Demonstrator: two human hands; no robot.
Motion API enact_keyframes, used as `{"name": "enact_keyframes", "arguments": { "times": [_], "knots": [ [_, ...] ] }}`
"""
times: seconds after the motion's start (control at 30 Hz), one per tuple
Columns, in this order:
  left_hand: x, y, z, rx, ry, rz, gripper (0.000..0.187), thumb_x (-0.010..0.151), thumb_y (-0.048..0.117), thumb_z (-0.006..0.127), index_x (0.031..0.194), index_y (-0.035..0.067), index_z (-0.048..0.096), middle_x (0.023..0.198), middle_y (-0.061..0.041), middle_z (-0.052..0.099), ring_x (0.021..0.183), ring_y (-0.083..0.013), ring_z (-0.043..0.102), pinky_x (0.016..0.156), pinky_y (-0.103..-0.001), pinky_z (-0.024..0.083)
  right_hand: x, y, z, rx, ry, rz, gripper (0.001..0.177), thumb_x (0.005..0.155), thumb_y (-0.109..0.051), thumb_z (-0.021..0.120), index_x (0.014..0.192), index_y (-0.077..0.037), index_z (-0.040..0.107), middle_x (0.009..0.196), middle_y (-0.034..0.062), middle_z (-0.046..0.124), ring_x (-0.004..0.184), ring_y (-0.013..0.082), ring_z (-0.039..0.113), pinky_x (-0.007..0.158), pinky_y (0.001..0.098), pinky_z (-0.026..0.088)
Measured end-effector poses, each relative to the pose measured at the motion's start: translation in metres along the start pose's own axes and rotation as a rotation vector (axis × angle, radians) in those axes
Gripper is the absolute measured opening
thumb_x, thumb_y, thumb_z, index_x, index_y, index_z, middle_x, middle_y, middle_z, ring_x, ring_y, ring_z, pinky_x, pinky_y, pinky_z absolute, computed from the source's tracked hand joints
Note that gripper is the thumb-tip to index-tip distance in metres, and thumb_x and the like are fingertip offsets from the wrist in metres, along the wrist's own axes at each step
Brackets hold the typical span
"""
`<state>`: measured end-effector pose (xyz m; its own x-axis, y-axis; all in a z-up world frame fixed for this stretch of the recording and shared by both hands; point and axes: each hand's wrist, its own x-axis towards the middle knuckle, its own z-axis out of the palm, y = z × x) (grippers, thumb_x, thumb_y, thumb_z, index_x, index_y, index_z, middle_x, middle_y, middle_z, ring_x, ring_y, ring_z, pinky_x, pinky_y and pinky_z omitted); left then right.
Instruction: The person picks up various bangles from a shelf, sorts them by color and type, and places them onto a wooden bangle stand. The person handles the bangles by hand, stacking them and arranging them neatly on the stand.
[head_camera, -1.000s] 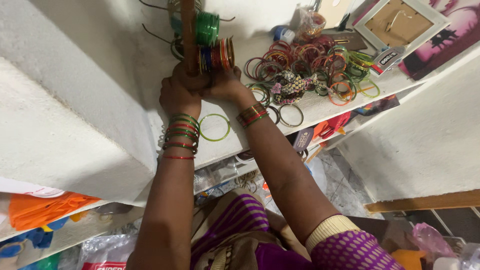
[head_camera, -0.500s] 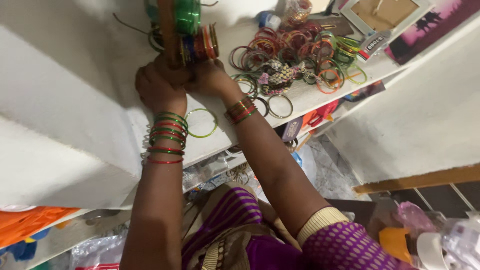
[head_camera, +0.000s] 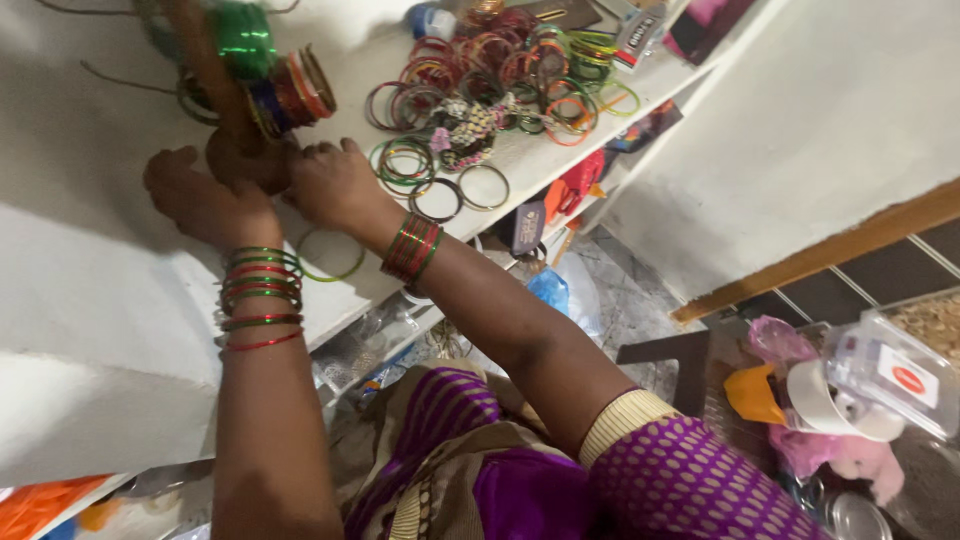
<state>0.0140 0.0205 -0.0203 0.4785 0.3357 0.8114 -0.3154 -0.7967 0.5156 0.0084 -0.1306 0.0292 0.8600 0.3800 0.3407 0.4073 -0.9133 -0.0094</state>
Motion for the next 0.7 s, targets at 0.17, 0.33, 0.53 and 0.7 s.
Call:
{"name": "enact_keyframes", "arguments": {
  "times": [0.17, 0.33, 0.53, 0.7],
  "knots": [
    [0.005, 0.003, -0.007, -0.122, 0.077, 0.196, 0.044, 0.08, -0.01, 0.05, 0.124, 0.0, 0.051, 0.133, -0.018, 0.052, 0.135, -0.0395, 0.048, 0.116, -0.054, 0.038, -0.009, 0.017, -0.033, 0.103, -0.153, -0.1, 0.03, 0.095, -0.033, 0.06, 0.113, -0.011, 0.07, 0.102, 0.0115, 0.075, 0.097, 0.03, 0.073, 0.087, 0.0468, 0.054],
    [0.015, 0.026, -0.021, -0.243, 0.061, 0.204, 0.028, 0.089, -0.009, 0.058, 0.114, 0.001, 0.058, 0.122, -0.012, 0.059, 0.121, -0.0312, 0.055, 0.108, -0.047, 0.04, -0.021, 0.075, -0.069, 0.348, -0.092, -0.34, 0.024, 0.093, -0.017, 0.06, 0.114, -0.013, 0.071, 0.105, 0.0131, 0.074, 0.097, 0.0359, 0.069, 0.082, 0.0475, 0.052],
    [0.021, 0.071, -0.038, -0.393, -0.037, 0.128, 0.029, 0.089, -0.011, 0.051, 0.113, 0.002, 0.06, 0.119, -0.011, 0.057, 0.114, -0.028, 0.051, 0.101, -0.041, 0.046, -0.078, 0.144, -0.116, 0.318, -0.058, -0.34, 0.012, 0.095, -0.015, 0.066, 0.1, -0.01, 0.075, 0.1, 0.011, 0.07, 0.095, 0.0335, 0.067, 0.081, 0.0464, 0.052],
    [0.007, 0.098, -0.041, -0.509, 0.029, 0.017, 0.036, 0.093, -0.011, 0.05, 0.128, -0.001, 0.048, 0.125, -0.012, 0.05, 0.116, -0.024, 0.05, 0.107, -0.04, 0.044, -0.127, 0.162, -0.126, 0.326, 0.173, -0.204, 0.009, 0.096, -0.012, 0.067, 0.101, -0.01, 0.074, 0.098, 0.0116, 0.066, 0.094, 0.0345, 0.066, 0.08, 0.0452, 0.052]
  ]
}}
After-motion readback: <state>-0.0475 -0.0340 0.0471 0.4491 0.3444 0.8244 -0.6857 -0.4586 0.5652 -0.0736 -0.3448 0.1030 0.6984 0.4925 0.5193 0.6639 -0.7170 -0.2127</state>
